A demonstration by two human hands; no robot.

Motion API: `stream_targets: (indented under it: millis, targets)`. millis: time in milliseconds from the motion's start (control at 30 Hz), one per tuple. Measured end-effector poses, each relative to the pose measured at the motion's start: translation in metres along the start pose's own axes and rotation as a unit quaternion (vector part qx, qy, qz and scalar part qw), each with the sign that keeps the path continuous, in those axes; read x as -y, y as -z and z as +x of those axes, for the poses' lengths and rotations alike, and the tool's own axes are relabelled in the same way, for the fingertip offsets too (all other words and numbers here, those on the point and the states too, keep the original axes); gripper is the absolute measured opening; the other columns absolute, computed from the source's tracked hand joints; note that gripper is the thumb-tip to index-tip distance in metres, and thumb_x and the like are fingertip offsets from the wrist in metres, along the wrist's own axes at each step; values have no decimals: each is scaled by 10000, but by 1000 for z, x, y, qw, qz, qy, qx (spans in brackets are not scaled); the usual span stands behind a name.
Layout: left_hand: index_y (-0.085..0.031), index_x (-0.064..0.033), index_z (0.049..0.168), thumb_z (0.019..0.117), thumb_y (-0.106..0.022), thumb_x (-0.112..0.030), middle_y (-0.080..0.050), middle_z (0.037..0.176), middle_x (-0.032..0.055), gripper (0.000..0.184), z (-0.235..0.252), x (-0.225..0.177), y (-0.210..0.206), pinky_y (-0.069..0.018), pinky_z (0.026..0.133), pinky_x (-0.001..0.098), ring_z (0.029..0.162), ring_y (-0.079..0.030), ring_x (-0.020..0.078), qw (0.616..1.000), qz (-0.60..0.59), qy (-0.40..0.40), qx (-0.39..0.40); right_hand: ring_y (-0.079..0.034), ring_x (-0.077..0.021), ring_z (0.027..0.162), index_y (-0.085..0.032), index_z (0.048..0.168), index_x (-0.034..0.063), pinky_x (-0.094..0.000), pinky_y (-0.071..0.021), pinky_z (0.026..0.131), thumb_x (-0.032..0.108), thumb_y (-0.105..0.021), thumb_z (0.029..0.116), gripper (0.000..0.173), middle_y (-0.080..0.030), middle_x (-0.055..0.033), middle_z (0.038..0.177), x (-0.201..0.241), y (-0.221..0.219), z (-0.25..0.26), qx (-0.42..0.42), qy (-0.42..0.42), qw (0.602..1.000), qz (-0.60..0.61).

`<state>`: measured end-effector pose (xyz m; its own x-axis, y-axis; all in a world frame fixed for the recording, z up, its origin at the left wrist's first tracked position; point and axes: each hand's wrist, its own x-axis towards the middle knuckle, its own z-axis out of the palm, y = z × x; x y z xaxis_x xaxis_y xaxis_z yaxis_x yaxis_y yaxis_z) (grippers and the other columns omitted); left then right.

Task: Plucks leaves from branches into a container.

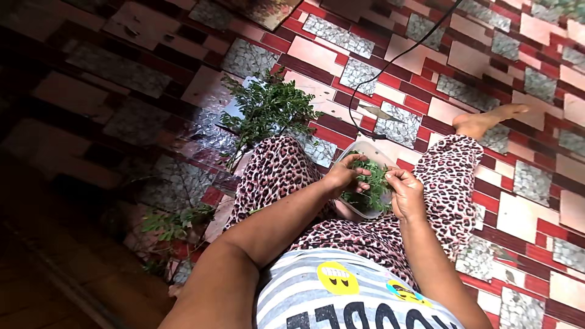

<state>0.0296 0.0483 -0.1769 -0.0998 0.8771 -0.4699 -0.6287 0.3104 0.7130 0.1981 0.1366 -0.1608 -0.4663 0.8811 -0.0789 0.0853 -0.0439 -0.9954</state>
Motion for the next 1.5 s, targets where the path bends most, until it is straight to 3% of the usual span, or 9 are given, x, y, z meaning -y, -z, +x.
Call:
stream_targets:
  millis: [133,233,600,700,833,933,1067,1300,1500]
  targets:
    - [-547,-33,964,1024,-418,24,-713,1031,103,153,-2,-1,1,-558,621,277,685,-669,133,1000,26,16,-3,-650,-118,950,-673,851,54,-298,-560,835,-35,-637,913,114,-695,-51,1034,3,-1,-1,-4,-9,1000,-1]
    - [-634,-10,980,1039,-543,-82,-643,825,36,130,-9,0,-1,-545,644,249,658,-606,89,997,74,5,30,-656,-123,961,-679,847,50,-303,-564,840,-33,-652,902,104,-699,-56,1045,2,-2,-1,2,-5,1000,3]
    - [-682,8,935,952,-695,-50,-650,781,44,62,1,10,6,-502,603,233,632,-574,80,991,113,-56,33,-655,-103,939,-669,875,51,-288,-555,819,11,-622,946,95,-700,-39,1076,3,-1,5,-24,37,998,-47]
    - [-683,10,924,950,-704,-60,-656,779,48,78,1,9,6,-520,627,246,645,-591,85,987,143,-68,27,-635,-123,1099,-688,929,23,-297,-555,900,92,-640,945,86,-649,-85,1253,10,4,4,25,111,978,-177]
    - [-696,29,940,932,-718,-52,-662,785,57,85,1,7,4,-512,620,253,653,-591,79,970,220,-101,33,-480,-346,1350,-710,1177,49,-551,-438,1076,175,-672,918,290,-463,-174,1516,16,0,2,125,164,916,-343]
    - [-687,40,935,933,-717,-41,-645,766,71,86,1,9,4,-486,595,247,630,-564,77,957,259,-124,35,-457,-402,1363,-744,1109,47,-602,-399,1098,124,-696,921,209,-497,-184,1489,17,-6,0,154,170,889,-396]
    - [-678,56,950,954,-708,-69,-636,768,85,129,-2,7,0,-475,593,244,625,-552,82,953,275,-128,23,-530,-363,1287,-702,861,9,-562,-418,1080,38,-670,925,77,-593,-169,1370,13,-11,0,141,189,897,-375]
    - [-672,28,874,944,-693,-59,-612,734,61,114,3,11,6,-475,613,269,639,-545,87,949,283,-132,34,-633,-129,1109,-648,872,-11,-295,-550,916,30,-620,954,96,-638,-128,1269,13,-3,8,97,158,956,-229]
    - [-670,22,857,935,-712,-65,-601,723,61,124,1,8,4,-468,621,285,637,-536,99,942,308,-130,30,-472,-375,1360,-740,1096,38,-593,-400,1106,102,-685,926,190,-525,-173,1458,18,-3,4,177,161,892,-384]
